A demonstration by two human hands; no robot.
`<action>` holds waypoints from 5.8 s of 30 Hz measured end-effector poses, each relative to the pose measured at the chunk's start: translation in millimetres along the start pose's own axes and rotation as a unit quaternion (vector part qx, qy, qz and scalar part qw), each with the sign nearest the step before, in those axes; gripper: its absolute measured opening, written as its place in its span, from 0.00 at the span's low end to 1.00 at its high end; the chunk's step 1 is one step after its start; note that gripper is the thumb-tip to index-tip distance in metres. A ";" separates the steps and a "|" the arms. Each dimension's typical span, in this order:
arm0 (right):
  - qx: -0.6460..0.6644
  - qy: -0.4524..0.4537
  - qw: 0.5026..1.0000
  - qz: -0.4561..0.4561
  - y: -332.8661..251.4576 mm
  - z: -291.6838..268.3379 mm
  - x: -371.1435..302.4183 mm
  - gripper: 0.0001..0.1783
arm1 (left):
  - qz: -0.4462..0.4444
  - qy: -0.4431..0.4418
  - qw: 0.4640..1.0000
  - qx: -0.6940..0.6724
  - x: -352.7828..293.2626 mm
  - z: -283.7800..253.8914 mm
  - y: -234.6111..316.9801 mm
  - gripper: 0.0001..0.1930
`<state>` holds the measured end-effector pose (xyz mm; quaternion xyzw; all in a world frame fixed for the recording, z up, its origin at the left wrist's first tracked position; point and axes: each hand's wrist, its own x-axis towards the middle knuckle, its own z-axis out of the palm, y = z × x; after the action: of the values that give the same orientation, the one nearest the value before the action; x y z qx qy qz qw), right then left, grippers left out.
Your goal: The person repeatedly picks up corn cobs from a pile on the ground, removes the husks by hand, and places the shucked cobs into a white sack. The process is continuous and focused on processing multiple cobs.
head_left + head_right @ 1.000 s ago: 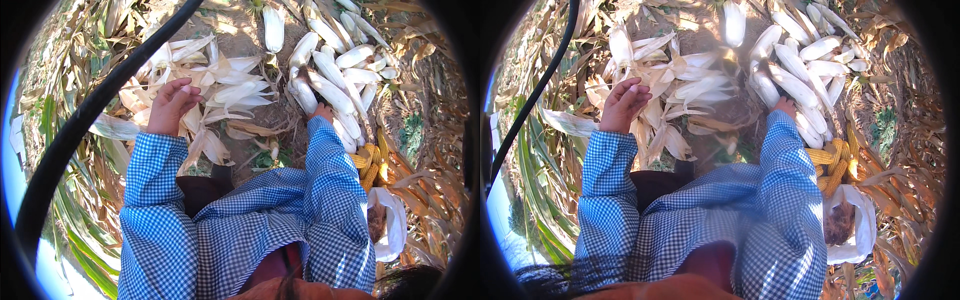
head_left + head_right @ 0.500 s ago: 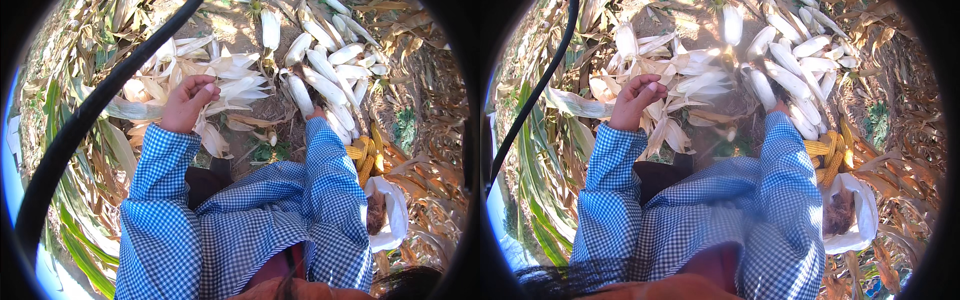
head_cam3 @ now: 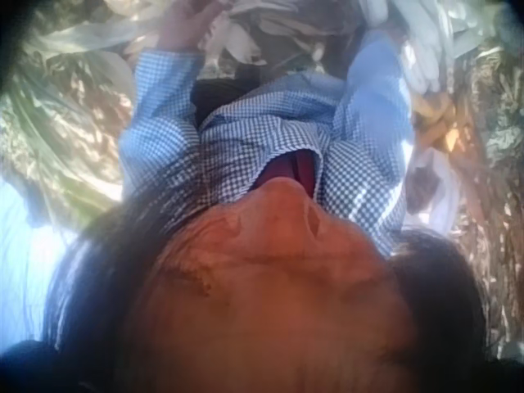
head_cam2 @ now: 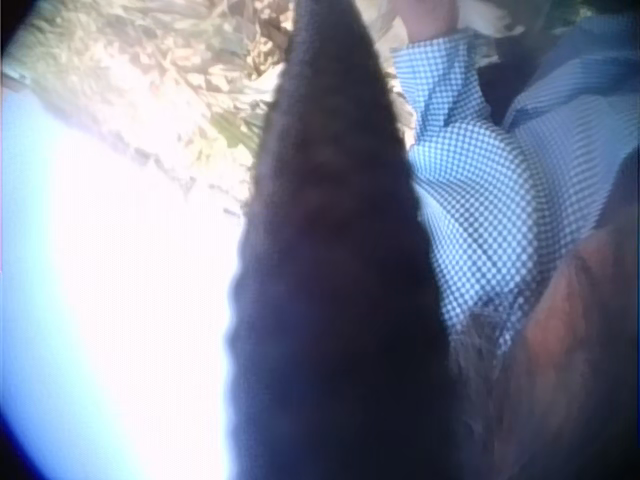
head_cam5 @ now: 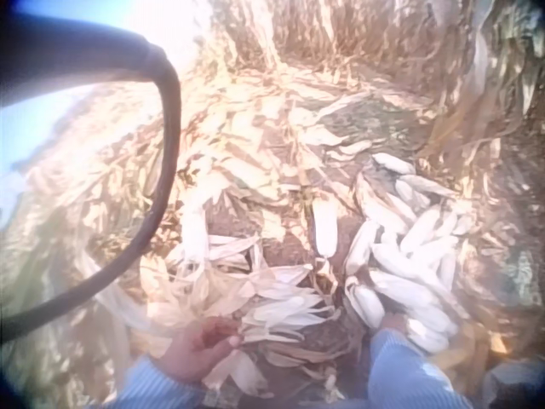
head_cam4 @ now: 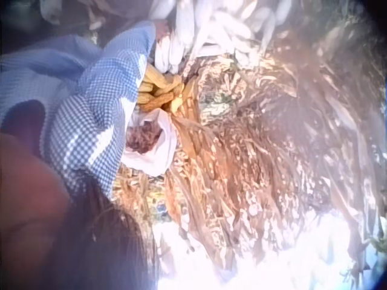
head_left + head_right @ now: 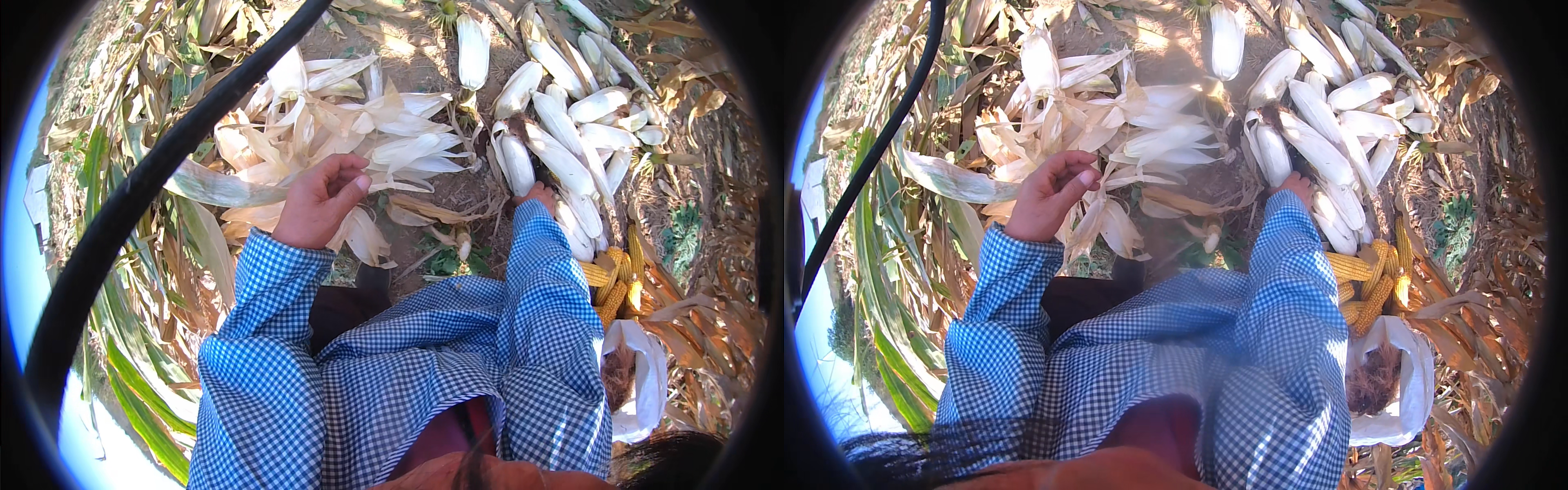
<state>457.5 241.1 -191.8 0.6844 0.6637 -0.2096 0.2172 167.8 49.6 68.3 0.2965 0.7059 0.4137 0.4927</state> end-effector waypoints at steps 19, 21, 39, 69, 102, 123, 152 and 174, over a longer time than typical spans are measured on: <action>0.086 0.047 0.929 -0.357 18.9 -231.1 -215.8 0.40 | 0.402 -0.004 0.808 0.430 -33.5 80.9 33.6 0.38; 0.093 0.065 0.871 -0.478 15.5 -244.8 -257.0 0.38 | 0.407 0.015 0.790 0.458 -38.7 88.5 36.2 0.35; 0.736 -0.079 0.558 -0.375 27.2 -194.7 -241.0 0.39 | -0.010 -0.315 0.931 -0.183 -34.5 120.5 22.5 0.40; 0.934 -0.107 0.290 -0.179 -23.9 -184.9 -260.7 0.13 | 0.058 -0.216 0.839 -0.497 -38.4 182.2 18.8 0.29; 0.771 -0.021 0.551 -0.319 -20.8 -188.5 -235.6 0.18 | -0.011 -0.330 0.942 0.065 -26.6 111.3 26.1 0.39; 0.830 -0.074 0.487 -0.261 -15.4 -184.4 -232.1 0.13 | 0.171 -0.258 0.950 -0.035 -20.6 109.8 20.1 0.38; 0.740 0.206 0.572 -0.286 -50.4 -157.7 -221.6 0.14 | 0.195 0.022 0.979 0.051 -28.0 127.7 19.9 0.28; 0.924 -0.085 0.357 -0.107 -50.8 -161.5 -202.0 0.18 | 0.309 0.065 0.947 0.064 -33.5 143.6 35.0 0.38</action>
<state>400.3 170.1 55.4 0.3556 0.0981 -0.7698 -0.5209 314.6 80.7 89.3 0.5038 0.6350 0.5179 0.2735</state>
